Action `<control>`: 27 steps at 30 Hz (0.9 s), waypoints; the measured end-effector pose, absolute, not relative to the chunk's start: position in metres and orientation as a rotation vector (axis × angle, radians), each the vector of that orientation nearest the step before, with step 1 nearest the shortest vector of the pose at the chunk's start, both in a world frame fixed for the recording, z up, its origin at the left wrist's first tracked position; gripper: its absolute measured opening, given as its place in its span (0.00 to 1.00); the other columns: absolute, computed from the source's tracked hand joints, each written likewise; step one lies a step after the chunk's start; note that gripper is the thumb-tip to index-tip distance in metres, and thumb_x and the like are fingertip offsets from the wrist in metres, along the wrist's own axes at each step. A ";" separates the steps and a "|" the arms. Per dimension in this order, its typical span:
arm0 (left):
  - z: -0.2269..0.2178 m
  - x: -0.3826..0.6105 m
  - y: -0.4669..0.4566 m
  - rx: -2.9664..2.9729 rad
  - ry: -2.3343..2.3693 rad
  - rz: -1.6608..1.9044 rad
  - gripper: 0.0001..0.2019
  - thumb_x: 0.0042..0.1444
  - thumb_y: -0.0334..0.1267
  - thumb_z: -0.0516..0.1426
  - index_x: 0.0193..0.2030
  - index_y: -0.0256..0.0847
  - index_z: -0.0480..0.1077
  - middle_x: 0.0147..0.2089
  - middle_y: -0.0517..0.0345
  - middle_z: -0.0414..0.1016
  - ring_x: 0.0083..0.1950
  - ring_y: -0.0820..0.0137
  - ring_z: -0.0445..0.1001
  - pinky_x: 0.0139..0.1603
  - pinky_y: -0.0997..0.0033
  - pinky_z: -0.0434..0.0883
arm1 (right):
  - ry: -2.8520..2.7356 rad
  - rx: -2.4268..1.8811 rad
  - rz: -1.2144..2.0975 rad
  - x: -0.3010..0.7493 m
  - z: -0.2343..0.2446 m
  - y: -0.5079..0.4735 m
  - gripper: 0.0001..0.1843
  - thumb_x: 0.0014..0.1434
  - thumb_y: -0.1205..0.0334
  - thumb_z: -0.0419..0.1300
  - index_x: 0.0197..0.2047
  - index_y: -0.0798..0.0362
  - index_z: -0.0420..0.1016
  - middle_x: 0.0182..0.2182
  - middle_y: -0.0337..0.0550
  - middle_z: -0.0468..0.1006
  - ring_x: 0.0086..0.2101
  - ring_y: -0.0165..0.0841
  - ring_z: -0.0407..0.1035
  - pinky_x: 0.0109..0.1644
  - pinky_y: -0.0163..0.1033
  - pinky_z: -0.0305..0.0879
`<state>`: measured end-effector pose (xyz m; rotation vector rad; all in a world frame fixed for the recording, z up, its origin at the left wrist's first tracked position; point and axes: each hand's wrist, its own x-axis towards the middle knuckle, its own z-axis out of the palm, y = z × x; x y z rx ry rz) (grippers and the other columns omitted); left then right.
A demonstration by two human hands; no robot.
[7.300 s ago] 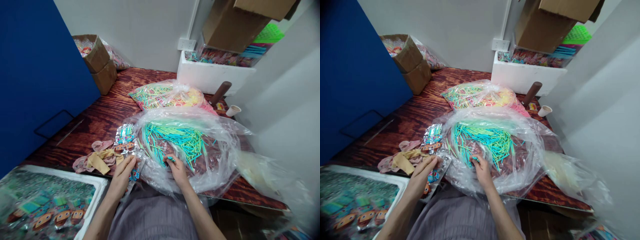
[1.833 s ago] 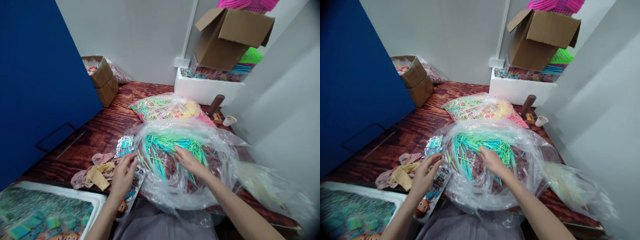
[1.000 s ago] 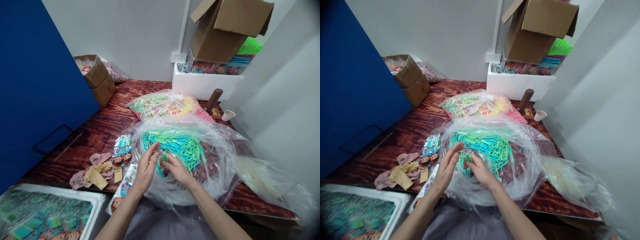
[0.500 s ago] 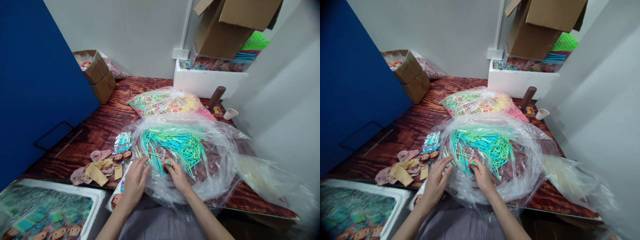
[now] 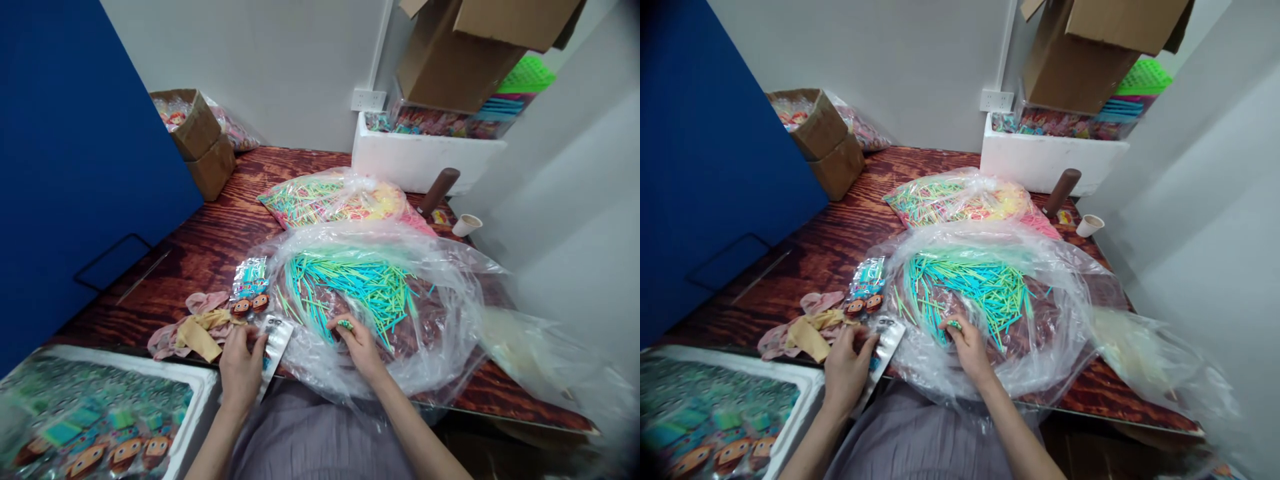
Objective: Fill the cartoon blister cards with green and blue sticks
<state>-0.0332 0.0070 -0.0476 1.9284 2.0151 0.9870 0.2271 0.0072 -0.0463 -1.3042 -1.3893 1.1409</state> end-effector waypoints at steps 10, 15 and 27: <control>-0.043 -0.031 0.034 2.235 1.781 0.966 0.14 0.67 0.42 0.49 0.32 0.42 0.68 0.31 0.56 0.71 0.35 0.64 0.71 0.38 0.66 0.65 | -1.366 -1.306 1.125 0.226 -0.044 0.006 0.11 0.66 0.55 0.53 0.40 0.49 0.75 0.38 0.42 0.78 0.39 0.38 0.71 0.45 0.41 0.65; -0.045 -0.033 0.051 2.363 1.663 0.903 0.16 0.68 0.39 0.45 0.42 0.40 0.74 0.39 0.50 0.76 0.43 0.62 0.74 0.44 0.64 0.69 | -1.352 -1.305 1.125 0.226 -0.044 0.006 0.11 0.65 0.55 0.54 0.40 0.48 0.75 0.38 0.43 0.79 0.39 0.38 0.71 0.46 0.42 0.65; -0.028 -0.032 0.033 2.313 1.712 1.152 0.16 0.66 0.37 0.50 0.57 0.45 0.71 0.46 0.49 0.75 0.47 0.62 0.74 0.48 0.63 0.70 | -1.335 -1.340 1.150 0.226 -0.047 0.006 0.11 0.64 0.52 0.54 0.39 0.46 0.76 0.37 0.44 0.78 0.37 0.40 0.70 0.42 0.43 0.65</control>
